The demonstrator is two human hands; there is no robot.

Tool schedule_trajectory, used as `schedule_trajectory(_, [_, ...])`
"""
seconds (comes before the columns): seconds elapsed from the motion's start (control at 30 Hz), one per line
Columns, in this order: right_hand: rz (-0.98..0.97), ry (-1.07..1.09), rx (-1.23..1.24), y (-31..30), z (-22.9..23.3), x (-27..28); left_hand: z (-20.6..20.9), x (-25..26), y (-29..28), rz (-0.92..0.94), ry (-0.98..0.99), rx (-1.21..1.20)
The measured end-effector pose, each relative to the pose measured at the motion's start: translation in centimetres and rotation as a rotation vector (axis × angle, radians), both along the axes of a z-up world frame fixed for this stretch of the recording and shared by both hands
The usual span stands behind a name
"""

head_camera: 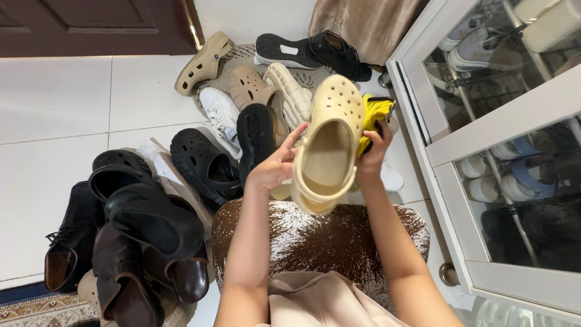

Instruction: The person sits on a patterned ottoman and cleans several pairs of shoes using a spray bottle and a yellow cloth. They spray the soles and uppers of black and beige clogs and a black dress shoe, then wipe them thoroughly before placing them back on the floor.

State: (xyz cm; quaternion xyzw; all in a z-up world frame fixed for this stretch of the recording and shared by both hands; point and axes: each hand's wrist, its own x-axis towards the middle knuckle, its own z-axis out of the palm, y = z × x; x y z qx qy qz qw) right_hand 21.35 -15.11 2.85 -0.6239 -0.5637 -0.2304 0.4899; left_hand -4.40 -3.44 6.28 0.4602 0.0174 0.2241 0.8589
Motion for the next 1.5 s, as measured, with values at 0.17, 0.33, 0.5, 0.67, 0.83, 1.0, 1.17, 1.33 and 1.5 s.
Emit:
schedule_trajectory(0.17, [-0.003,0.001,-0.171,-0.1,-1.6,-2.3,0.7,1.4,-0.3,0.105,-0.129,-0.407])
schedule_trajectory(0.33, [0.201,0.053,-0.277,-0.8,-0.8,-3.4,1.7,2.5,0.3,0.427,0.444,0.065])
schedule_trajectory(0.5, [0.192,-0.024,-0.626,-4.7,-0.2,-0.5,2.6,1.2,1.4,0.688,0.482,-0.285])
schedule_trajectory(0.67, [-0.190,0.545,-1.171,-7.0,-3.8,6.2,2.3,1.3,2.1,0.799,0.357,-0.285])
schedule_trajectory(0.83, [-0.136,0.803,-0.864,-6.6,-11.7,9.9,0.5,3.5,0.6,0.758,0.353,-0.235])
schedule_trajectory(1.0, [0.167,0.443,-1.087,-5.2,-13.9,10.1,-1.7,4.0,0.2,0.750,0.272,-0.135])
schedule_trajectory(1.17, [0.128,0.070,-1.197,-1.8,-14.3,5.3,-3.4,3.8,0.4,0.831,0.248,-0.156])
schedule_trajectory(1.33, [0.042,0.074,-1.284,2.2,-13.7,3.5,-3.0,3.2,1.2,0.865,0.297,-0.236])
schedule_trajectory(1.5, [0.451,0.409,-0.712,0.6,-9.9,5.0,-3.0,3.7,1.6,0.881,0.232,-0.288])
